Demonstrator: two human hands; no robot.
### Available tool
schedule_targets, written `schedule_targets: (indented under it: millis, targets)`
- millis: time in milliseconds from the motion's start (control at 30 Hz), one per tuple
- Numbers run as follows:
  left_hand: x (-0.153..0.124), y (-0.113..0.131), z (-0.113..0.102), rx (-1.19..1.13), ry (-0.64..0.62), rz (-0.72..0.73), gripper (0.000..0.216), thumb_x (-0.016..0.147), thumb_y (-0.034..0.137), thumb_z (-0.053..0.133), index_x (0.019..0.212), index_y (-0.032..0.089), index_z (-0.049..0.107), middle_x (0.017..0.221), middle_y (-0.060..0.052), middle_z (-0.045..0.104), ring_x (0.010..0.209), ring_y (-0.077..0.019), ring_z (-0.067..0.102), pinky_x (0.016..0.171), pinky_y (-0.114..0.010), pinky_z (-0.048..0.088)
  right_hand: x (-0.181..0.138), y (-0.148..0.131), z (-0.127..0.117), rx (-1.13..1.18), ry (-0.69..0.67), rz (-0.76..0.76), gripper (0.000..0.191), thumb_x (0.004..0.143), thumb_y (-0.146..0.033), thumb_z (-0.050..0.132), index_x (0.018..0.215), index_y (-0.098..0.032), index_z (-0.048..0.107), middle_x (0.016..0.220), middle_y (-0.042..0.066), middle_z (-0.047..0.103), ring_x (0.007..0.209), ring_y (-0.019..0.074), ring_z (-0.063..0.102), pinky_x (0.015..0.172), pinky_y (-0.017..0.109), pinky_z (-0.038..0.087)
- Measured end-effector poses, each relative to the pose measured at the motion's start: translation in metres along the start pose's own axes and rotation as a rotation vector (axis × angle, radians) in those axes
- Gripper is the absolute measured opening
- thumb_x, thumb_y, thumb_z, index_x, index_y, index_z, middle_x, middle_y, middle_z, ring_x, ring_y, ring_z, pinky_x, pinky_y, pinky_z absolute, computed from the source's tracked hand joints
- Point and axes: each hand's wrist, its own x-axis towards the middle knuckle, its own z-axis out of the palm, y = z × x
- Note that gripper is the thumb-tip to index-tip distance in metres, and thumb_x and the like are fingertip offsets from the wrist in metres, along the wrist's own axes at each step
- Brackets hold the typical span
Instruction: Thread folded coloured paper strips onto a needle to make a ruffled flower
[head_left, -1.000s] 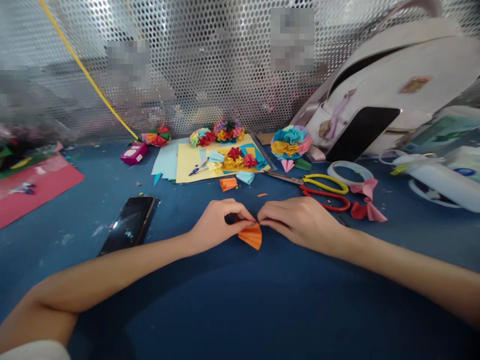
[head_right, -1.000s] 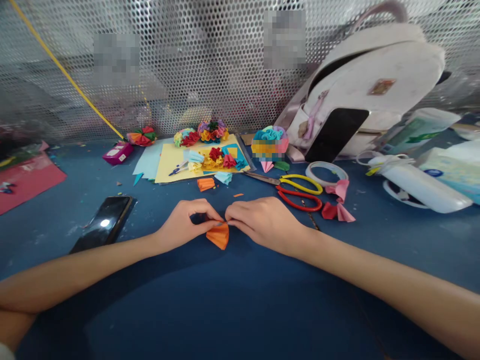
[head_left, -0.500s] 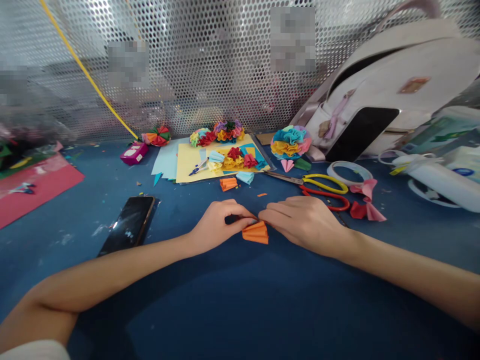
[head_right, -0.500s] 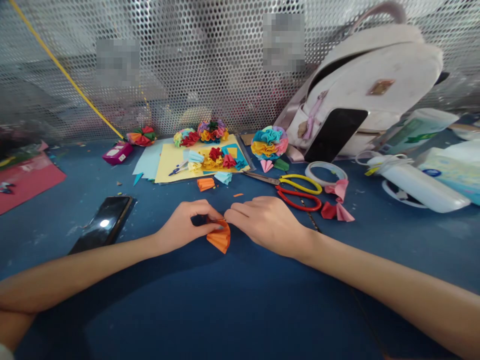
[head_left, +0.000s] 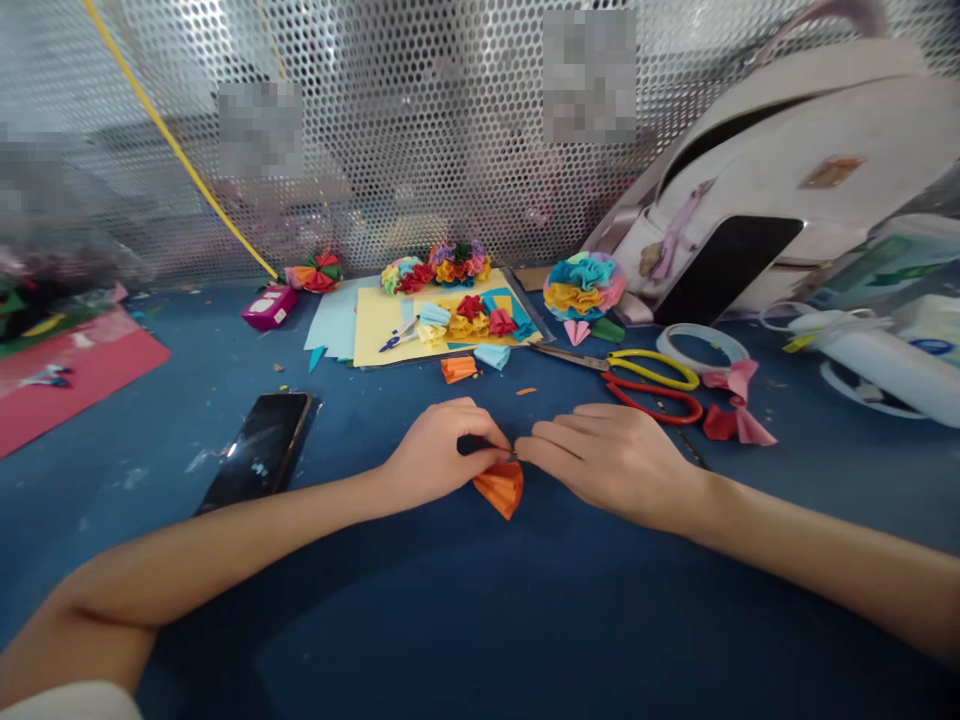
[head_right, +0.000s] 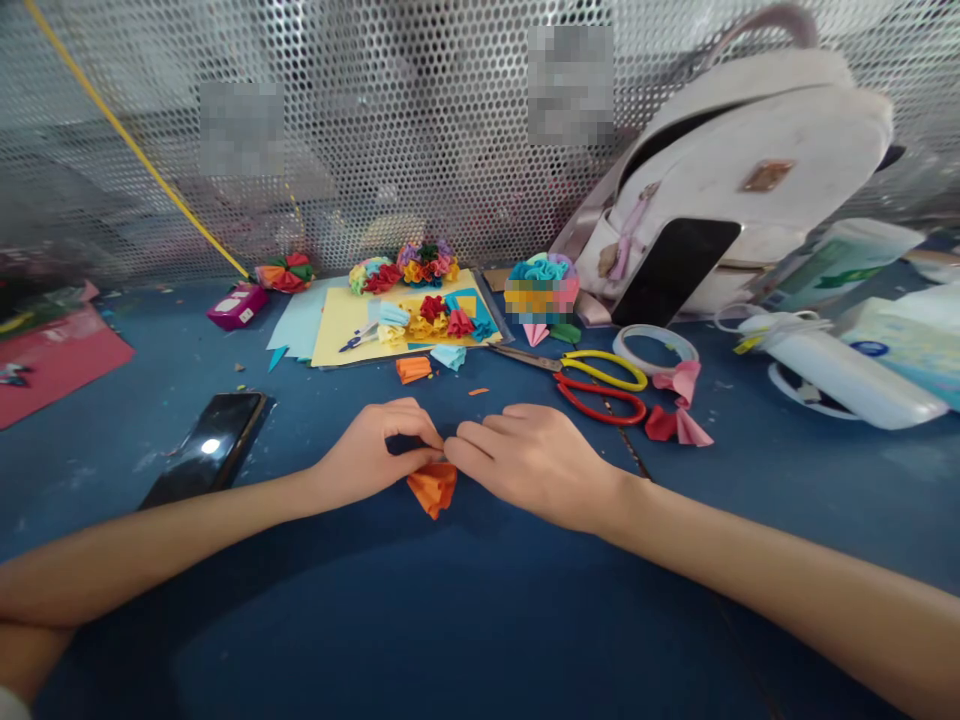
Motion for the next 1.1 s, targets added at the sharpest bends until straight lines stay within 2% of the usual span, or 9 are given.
schedule_targets:
  millis: [233,567,833,1100]
  targets:
    - [-0.001,0.002,-0.002,0.081,-0.022,0.034,0.016,0.092,0.008,0.063,0.084,0.015,0.075,0.085,-0.004,0.076,0.083,-0.017,0.063,0.079,-0.03,0.048,-0.001,0.002,0.001,0.051,0.028,0.059,0.029,0.104,-0.014,0.043,0.085,-0.019,0.064,0.066,-0.002,0.06,0.054,0.013,0.044,0.057,0.031,0.031]
    - [0.003,0.001,-0.005,-0.16,-0.009,-0.13,0.01,0.084,0.012,0.07,0.078,0.016,0.077,0.081,-0.002,0.076,0.078,-0.014,0.066,0.077,-0.026,0.05,-0.002,0.005,-0.002,0.212,0.039,0.162,0.024,0.107,-0.023,0.046,0.095,-0.019,0.067,0.081,0.001,0.075,0.063,0.0122,0.063,0.06,0.028,0.038]
    - [0.003,0.004,-0.006,-0.178,-0.013,-0.162,0.009,0.081,0.013,0.073,0.072,0.015,0.075,0.075,-0.001,0.073,0.073,-0.0126,0.063,0.072,-0.025,0.048,-0.005,0.006,0.003,0.271,0.026,0.185,0.025,0.107,-0.021,0.045,0.093,-0.021,0.066,0.069,-0.003,0.072,0.053,0.011,0.057,0.057,0.029,0.034]
    - [0.002,0.008,-0.004,-0.19,-0.003,-0.187,0.015,0.079,0.011,0.076,0.068,0.015,0.067,0.069,0.002,0.066,0.064,-0.0102,0.055,0.061,-0.023,0.04,-0.004,0.002,0.008,0.325,0.007,0.203,0.026,0.108,-0.025,0.044,0.096,-0.02,0.066,0.075,-0.001,0.073,0.063,0.0119,0.064,0.061,0.026,0.038]
